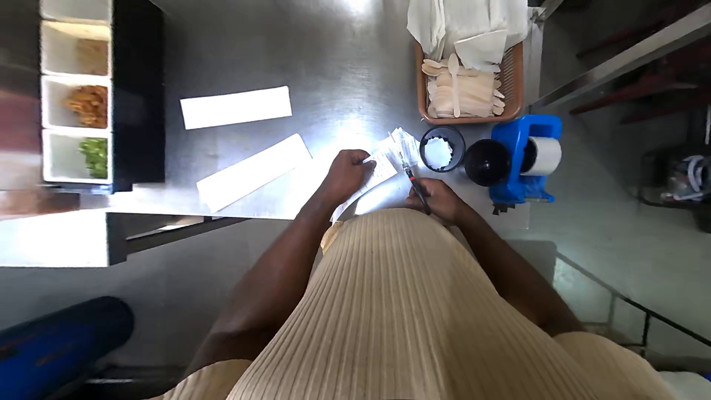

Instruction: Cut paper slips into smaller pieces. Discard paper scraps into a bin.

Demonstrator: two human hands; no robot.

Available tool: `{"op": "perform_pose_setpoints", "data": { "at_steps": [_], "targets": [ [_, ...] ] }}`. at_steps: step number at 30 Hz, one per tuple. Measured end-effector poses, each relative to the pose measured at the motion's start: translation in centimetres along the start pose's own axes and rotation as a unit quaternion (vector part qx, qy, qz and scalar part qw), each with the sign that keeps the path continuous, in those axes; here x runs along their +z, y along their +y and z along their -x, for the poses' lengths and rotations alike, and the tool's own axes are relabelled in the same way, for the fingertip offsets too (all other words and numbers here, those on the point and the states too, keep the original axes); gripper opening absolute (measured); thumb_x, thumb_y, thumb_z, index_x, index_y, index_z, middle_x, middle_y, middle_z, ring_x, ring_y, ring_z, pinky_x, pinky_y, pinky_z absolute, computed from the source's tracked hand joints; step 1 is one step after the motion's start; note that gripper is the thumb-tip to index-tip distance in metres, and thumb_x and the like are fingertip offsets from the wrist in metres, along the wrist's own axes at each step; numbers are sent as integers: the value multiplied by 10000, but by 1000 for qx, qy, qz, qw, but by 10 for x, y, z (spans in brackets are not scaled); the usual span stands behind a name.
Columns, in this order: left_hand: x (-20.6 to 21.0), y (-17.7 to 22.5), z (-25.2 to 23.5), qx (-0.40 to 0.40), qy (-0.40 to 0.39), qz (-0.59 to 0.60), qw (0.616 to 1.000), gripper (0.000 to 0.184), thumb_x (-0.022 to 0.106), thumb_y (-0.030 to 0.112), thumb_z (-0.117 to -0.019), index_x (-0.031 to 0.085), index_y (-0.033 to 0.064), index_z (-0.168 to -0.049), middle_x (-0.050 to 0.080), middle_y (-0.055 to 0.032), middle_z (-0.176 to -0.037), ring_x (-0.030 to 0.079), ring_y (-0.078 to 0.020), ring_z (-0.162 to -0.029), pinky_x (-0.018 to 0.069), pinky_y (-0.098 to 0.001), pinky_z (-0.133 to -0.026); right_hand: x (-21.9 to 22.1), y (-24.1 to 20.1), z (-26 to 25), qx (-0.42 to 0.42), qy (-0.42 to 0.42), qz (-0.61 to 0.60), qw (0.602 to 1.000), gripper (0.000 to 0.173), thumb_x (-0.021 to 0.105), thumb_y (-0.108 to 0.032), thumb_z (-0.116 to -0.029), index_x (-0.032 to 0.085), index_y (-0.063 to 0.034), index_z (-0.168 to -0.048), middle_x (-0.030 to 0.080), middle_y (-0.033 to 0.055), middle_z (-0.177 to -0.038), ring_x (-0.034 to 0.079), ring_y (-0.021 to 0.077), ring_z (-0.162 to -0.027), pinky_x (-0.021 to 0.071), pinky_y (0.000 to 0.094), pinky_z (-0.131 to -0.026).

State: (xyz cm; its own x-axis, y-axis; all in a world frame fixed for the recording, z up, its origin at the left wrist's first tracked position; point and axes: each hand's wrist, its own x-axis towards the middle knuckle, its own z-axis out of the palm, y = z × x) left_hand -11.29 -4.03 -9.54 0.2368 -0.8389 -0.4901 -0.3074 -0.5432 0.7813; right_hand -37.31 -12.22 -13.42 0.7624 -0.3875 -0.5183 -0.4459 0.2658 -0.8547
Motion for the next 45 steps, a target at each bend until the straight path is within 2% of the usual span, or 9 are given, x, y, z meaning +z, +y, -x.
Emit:
{"op": "perform_pose_setpoints", "data": {
  "at_steps": [5, 11, 18, 22, 24, 29, 33, 40, 45],
  "targets": [
    [-3, 17, 25, 51, -56, -23, 997, 218, 597, 204, -1053, 713, 86, -911, 650, -44, -714, 615, -145, -623, 532, -360, -596, 22, -39, -4, -85, 152, 1, 985, 344, 828, -223, -858, 657, -29, -1085, 728, 61, -892, 686, 147, -742, 594, 344, -680],
    [-12, 23, 39, 65, -108, 1, 992, 188, 618, 234, -1047, 722, 93, -980, 698, -36, -781, 659, -133, -666, 573, -335, -625, 18, -69, -16, -112, 157, -26, 981, 280, 806, -41, -809, 629, -1, -1023, 703, 100, -834, 683, 173, -686, 599, 344, -618],
    [-18, 10, 48, -29, -130, 47, 990, 191, 631, 213, -1037, 713, 54, -969, 698, -95, -774, 662, -173, -646, 571, -348, -601, 4, -74, -18, -116, 170, -4, 979, 262, 798, -25, -800, 626, -10, -997, 702, 93, -821, 680, 162, -671, 596, 324, -608],
    [-16, 15, 44, -35, -126, 22, 991, 206, 625, 207, -1040, 705, 52, -932, 685, -89, -755, 648, -167, -632, 556, -343, -592, 2, -70, -16, -106, 187, -2, 977, 275, 807, -41, -801, 629, -15, -1010, 708, 89, -831, 687, 158, -686, 598, 324, -621],
    [-16, 17, 40, -19, -109, 7, 994, 214, 627, 205, -1039, 701, 56, -905, 678, -82, -738, 641, -166, -624, 551, -353, -590, -5, -72, -8, -84, 192, 12, 978, 318, 837, -135, -826, 649, -30, -1060, 728, 78, -856, 700, 155, -713, 608, 335, -647],
    [-30, 19, 29, -15, -42, 24, 999, 208, 629, 183, -1031, 694, 34, -901, 654, -93, -718, 613, -173, -599, 533, -367, -567, -35, -65, 42, -3, 62, 99, 993, 432, 761, -408, -881, 620, -68, -1107, 633, 51, -813, 595, 156, -668, 523, 367, -593],
    [-31, 14, 17, -39, 13, 70, 997, 226, 629, 179, -1022, 644, 32, -852, 587, -74, -661, 532, -147, -544, 457, -330, -515, -34, -34, 53, 62, -87, 135, 985, 450, 772, -434, -886, 618, -72, -1104, 630, 66, -791, 596, 175, -614, 530, 371, -556],
    [-16, 21, 11, -39, -10, 80, 996, 233, 641, 173, -1020, 630, 28, -837, 586, -73, -649, 528, -138, -530, 449, -307, -500, -26, -16, 32, 27, -125, 96, 987, 489, 726, -523, -900, 624, -75, -1065, 578, 33, -720, 533, 129, -560, 475, 321, -522],
    [-13, 22, 11, -38, -15, 80, 996, 221, 631, 169, -1027, 645, 21, -864, 605, -82, -667, 550, -141, -544, 468, -307, -513, -23, -17, 23, -10, -130, 105, 986, 443, 713, -490, -909, 631, -74, -1037, 574, 14, -740, 540, 112, -627, 472, 314, -579]
  ]
}}
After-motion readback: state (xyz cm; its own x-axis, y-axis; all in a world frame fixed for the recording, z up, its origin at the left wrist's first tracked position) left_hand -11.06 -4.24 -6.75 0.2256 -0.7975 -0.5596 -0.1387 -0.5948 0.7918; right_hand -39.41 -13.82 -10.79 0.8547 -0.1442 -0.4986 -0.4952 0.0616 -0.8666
